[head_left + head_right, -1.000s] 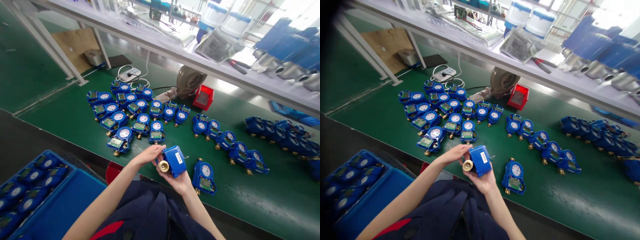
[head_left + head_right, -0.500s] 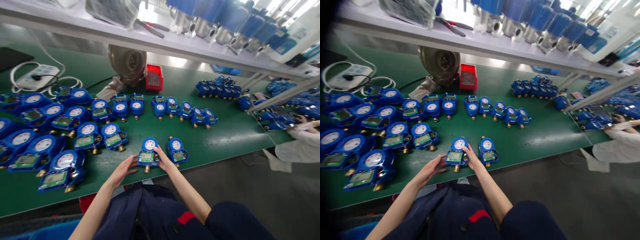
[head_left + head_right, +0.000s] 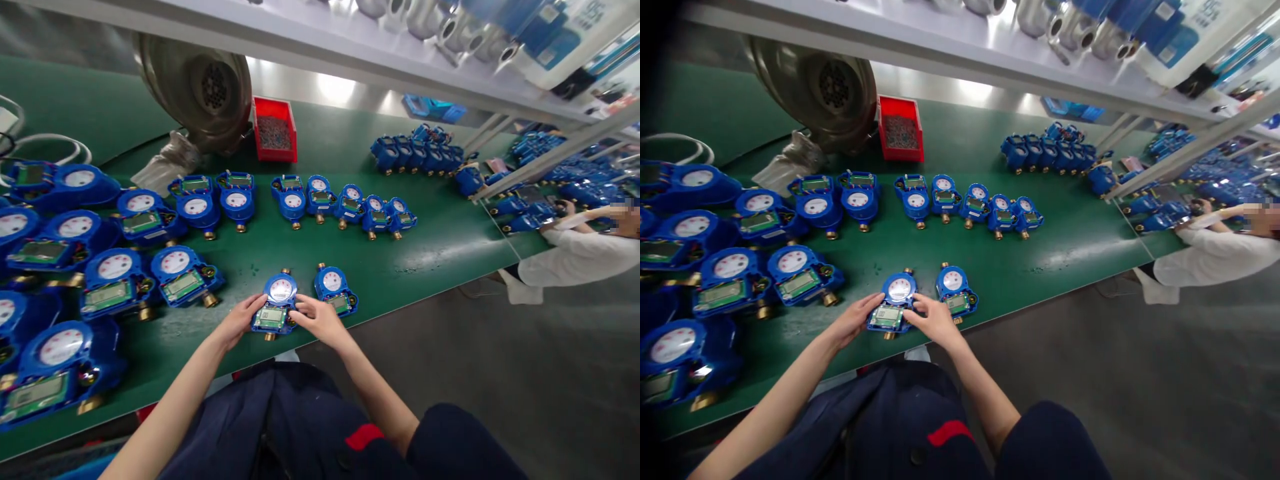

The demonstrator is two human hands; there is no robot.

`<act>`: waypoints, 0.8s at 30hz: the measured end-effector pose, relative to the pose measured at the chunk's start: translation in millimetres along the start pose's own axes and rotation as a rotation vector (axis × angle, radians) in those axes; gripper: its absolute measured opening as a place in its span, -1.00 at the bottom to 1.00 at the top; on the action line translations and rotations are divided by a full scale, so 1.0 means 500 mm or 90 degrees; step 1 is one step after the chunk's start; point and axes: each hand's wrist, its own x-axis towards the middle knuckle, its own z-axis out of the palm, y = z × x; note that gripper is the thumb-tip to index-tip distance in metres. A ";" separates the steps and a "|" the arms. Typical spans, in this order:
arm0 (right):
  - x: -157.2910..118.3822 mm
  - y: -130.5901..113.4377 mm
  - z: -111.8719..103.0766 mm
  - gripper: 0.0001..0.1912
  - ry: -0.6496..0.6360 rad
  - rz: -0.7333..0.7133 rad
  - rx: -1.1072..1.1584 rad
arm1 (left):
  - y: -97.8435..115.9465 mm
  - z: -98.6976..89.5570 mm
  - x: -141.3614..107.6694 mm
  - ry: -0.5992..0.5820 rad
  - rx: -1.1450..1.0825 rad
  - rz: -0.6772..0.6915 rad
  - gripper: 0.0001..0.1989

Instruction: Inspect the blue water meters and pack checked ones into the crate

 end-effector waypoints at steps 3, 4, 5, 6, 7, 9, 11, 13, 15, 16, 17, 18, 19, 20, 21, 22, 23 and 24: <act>0.015 -0.055 -0.156 -0.57 0.159 -0.069 -0.034 | -0.001 -0.002 0.002 0.001 0.018 -0.012 -0.42; 0.030 -0.061 -0.202 -0.53 0.173 -0.007 -0.015 | -0.002 -0.003 0.003 -0.004 0.026 -0.016 -0.41; 0.047 -0.059 -0.239 -0.51 0.135 0.096 0.014 | -0.002 -0.004 0.003 -0.005 0.037 -0.017 -0.40; 0.064 -0.050 -0.264 -0.52 0.090 0.153 0.025 | -0.003 -0.005 0.004 -0.005 0.049 -0.014 -0.39; 0.079 -0.035 -0.279 -0.53 0.037 0.205 0.038 | -0.003 -0.006 0.005 -0.001 0.062 -0.009 -0.38; 0.099 0.005 -0.281 -0.53 -0.061 0.263 0.073 | -0.003 -0.010 0.008 0.012 0.092 0.012 -0.36; 0.105 0.045 -0.265 -0.53 -0.121 0.285 0.125 | -0.003 -0.013 0.011 0.022 0.124 0.043 -0.36; 0.104 0.071 -0.247 -0.54 -0.144 0.282 0.173 | -0.004 -0.015 0.016 0.034 0.150 0.071 -0.36; 0.101 0.081 -0.234 -0.55 -0.145 0.277 0.205 | -0.006 -0.016 0.019 0.042 0.164 0.083 -0.35; 0.100 0.082 -0.228 -0.55 -0.143 0.276 0.217 | -0.008 -0.016 0.021 0.046 0.165 0.086 -0.34; 0.098 0.081 -0.222 -0.55 -0.140 0.278 0.229 | -0.010 -0.016 0.022 0.048 0.164 0.088 -0.34; 0.095 0.078 -0.216 -0.55 -0.135 0.280 0.240 | -0.011 -0.016 0.023 0.051 0.162 0.091 -0.34; 0.091 0.073 -0.209 -0.55 -0.129 0.278 0.247 | -0.011 -0.017 0.024 0.052 0.162 0.094 -0.34; 0.085 0.067 -0.202 -0.55 -0.117 0.274 0.261 | -0.011 -0.018 0.024 0.051 0.164 0.095 -0.33; 0.079 0.058 -0.196 -0.54 -0.100 0.272 0.287 | -0.010 -0.019 0.024 0.044 0.168 0.096 -0.33; 0.071 0.048 -0.190 -0.52 -0.082 0.275 0.327 | -0.009 -0.021 0.023 0.036 0.173 0.094 -0.32; 0.062 0.036 -0.186 -0.48 -0.066 0.285 0.380 | -0.007 -0.022 0.023 0.027 0.178 0.091 -0.31; 0.053 0.022 -0.183 -0.43 -0.051 0.298 0.442 | -0.006 -0.023 0.023 0.019 0.184 0.087 -0.30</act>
